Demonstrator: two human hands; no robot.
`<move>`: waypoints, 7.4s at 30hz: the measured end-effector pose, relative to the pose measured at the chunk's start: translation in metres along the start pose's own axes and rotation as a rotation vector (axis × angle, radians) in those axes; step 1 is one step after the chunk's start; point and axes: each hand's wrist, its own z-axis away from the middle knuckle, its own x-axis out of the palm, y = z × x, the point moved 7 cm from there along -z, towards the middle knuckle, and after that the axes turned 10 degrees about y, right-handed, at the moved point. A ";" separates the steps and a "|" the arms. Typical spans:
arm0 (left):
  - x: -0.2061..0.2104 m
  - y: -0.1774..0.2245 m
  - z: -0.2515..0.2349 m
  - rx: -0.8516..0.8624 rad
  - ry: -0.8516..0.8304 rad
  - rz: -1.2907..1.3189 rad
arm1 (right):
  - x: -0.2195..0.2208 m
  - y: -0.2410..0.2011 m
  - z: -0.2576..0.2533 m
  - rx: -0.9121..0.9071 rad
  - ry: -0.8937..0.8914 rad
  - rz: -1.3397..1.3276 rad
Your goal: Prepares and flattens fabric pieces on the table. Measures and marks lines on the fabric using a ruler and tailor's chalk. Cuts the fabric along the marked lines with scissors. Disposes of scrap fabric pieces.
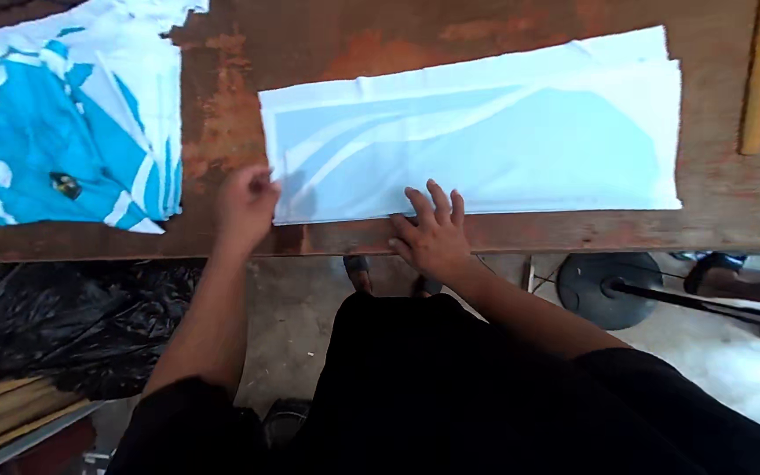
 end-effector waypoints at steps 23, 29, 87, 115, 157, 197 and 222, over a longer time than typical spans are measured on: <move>0.063 0.019 -0.026 0.648 -0.463 -0.297 | 0.028 -0.074 -0.023 0.138 0.048 0.126; 0.067 -0.006 0.030 0.674 -0.446 -0.304 | -0.026 0.040 0.053 0.387 0.109 0.278; 0.425 0.427 -0.145 0.406 -0.329 -0.344 | -0.148 0.327 0.192 0.196 0.111 0.014; 0.371 0.379 -0.050 0.744 -0.295 -0.333 | -0.150 0.328 0.191 0.241 0.181 0.006; 0.219 0.219 -0.039 0.355 -0.274 -0.461 | -0.104 0.228 0.127 0.017 0.051 -0.007; 0.104 0.051 -0.071 0.707 -0.385 -0.397 | 0.031 -0.094 -0.038 -0.117 -0.085 0.077; 0.026 -0.089 0.040 0.678 0.119 -0.039 | -0.025 0.042 0.049 0.220 0.058 0.208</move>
